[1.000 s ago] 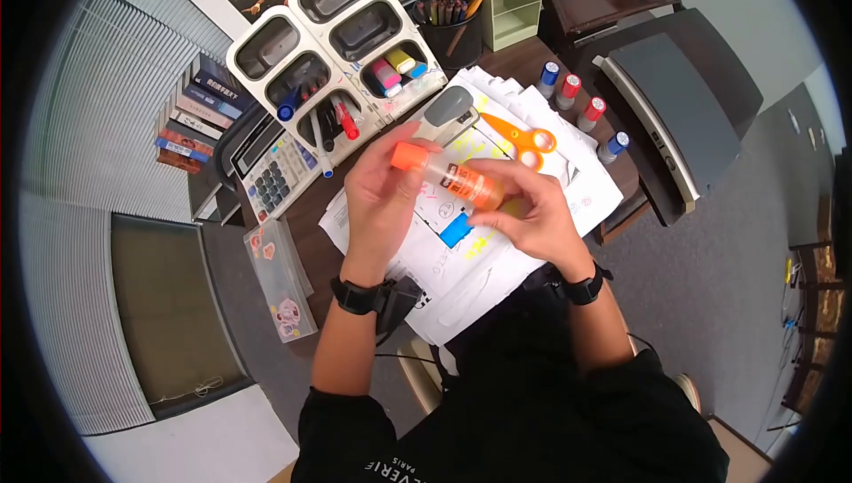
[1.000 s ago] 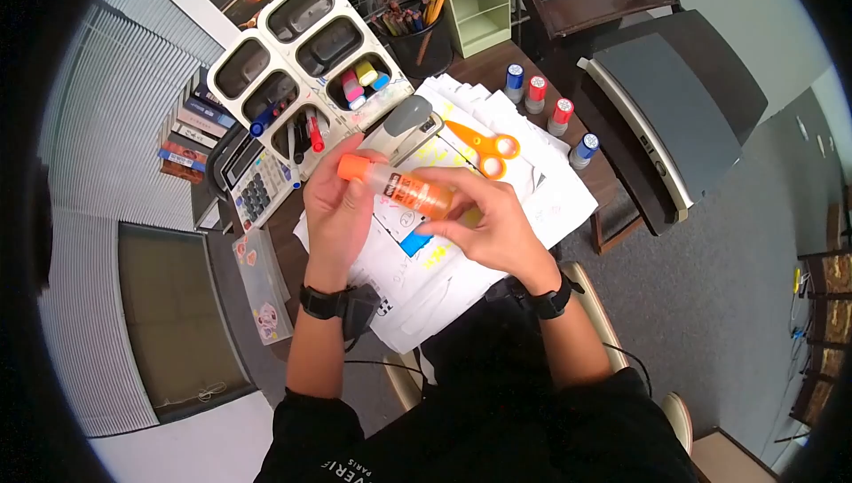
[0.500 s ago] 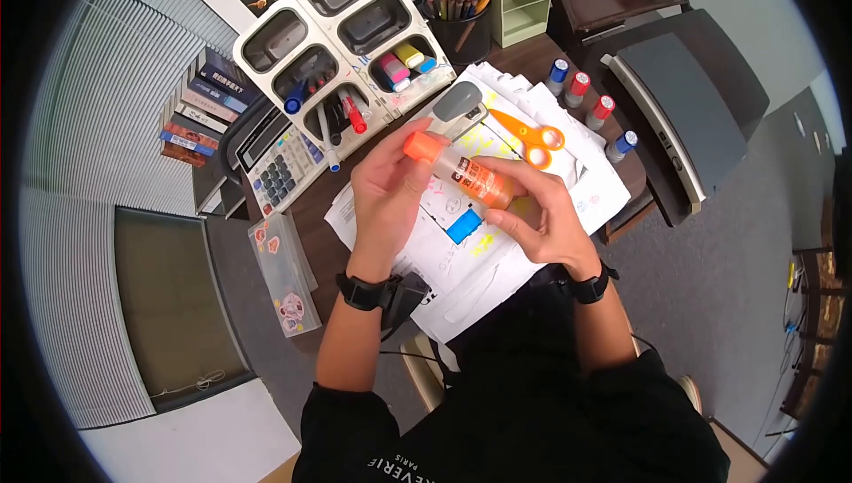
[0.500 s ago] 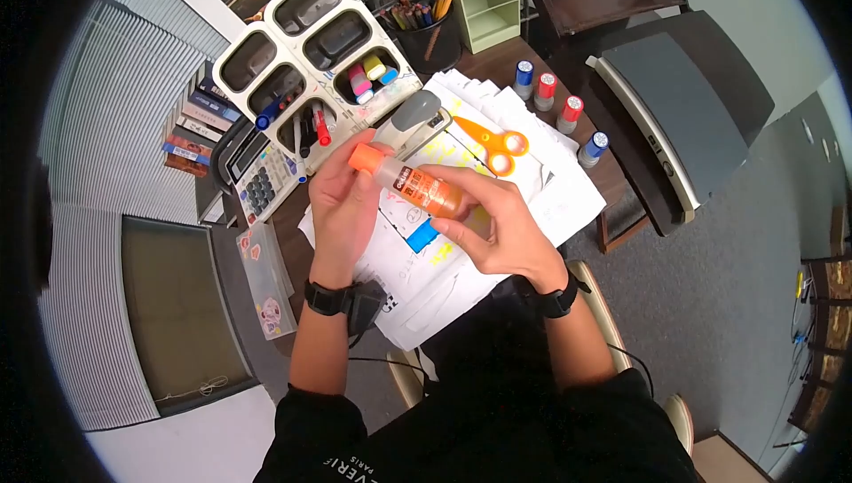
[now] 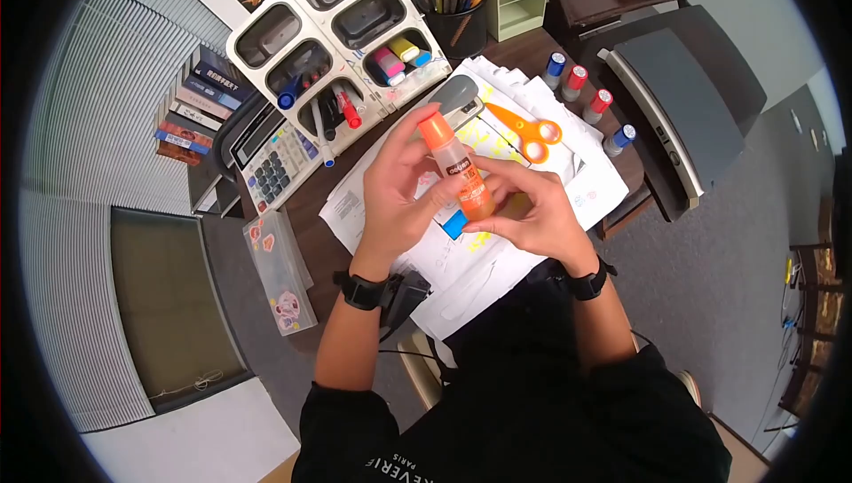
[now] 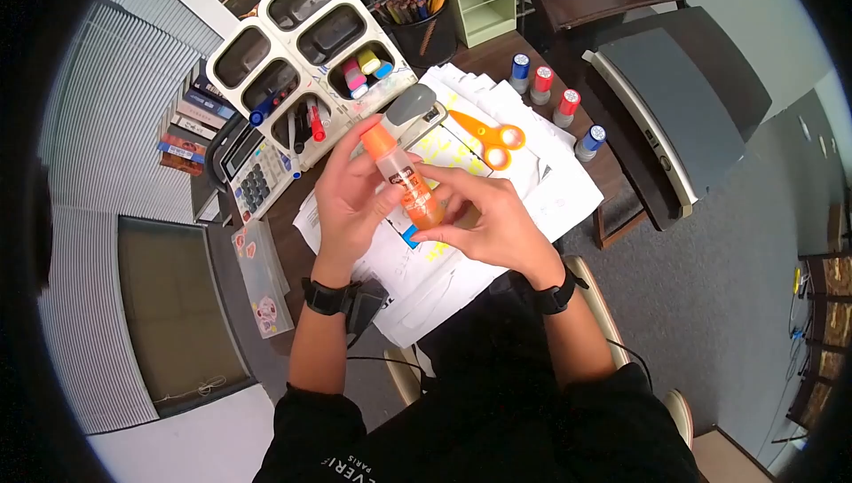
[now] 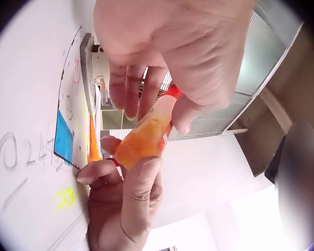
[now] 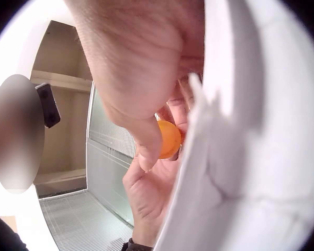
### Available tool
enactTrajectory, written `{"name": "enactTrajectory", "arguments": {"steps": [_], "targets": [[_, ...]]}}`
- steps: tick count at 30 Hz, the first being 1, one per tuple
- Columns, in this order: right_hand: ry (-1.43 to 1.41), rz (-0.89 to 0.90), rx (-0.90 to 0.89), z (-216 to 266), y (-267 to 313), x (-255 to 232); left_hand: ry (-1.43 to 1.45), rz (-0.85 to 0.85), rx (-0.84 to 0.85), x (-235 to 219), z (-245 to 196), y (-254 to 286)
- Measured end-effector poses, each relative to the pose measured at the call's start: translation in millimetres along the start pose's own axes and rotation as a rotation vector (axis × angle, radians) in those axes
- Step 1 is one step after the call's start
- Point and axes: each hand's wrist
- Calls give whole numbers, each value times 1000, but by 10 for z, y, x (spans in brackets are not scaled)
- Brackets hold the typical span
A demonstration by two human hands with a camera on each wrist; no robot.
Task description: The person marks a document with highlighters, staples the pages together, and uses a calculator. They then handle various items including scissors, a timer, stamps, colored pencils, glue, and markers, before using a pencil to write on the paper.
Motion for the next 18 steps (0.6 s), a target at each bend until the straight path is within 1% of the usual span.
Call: {"name": "enactTrajectory", "arguments": {"steps": [1,2,5,7,10,15,18], "targets": [[1,-9,3,-1,0,10,-10,61,-4,-12,13,-11],[3,-22,7,2,-5,9,-12,63,-2,-9,27,-18],[32,-12,-18,15,-11,-4,46,51,-13,24,54,-20],[39,-6,-7,-27,-1,-7,97,24,-74,43,16,-16],[37,-2,-6,-41,0,11,121,14,-97,24,41,-19],[13,17,-13,-34,0,-11,74,-15,-109,0,49,-13],[77,30,-5,-15,-14,-20,56,-22,-110,1,25,6]]}}
Point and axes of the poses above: each hand's wrist, its own y-axis away from the middle knuckle, its own x-axis out of the palm, z = x × y, and after that the axes turned 7 degrees about y, right-handed
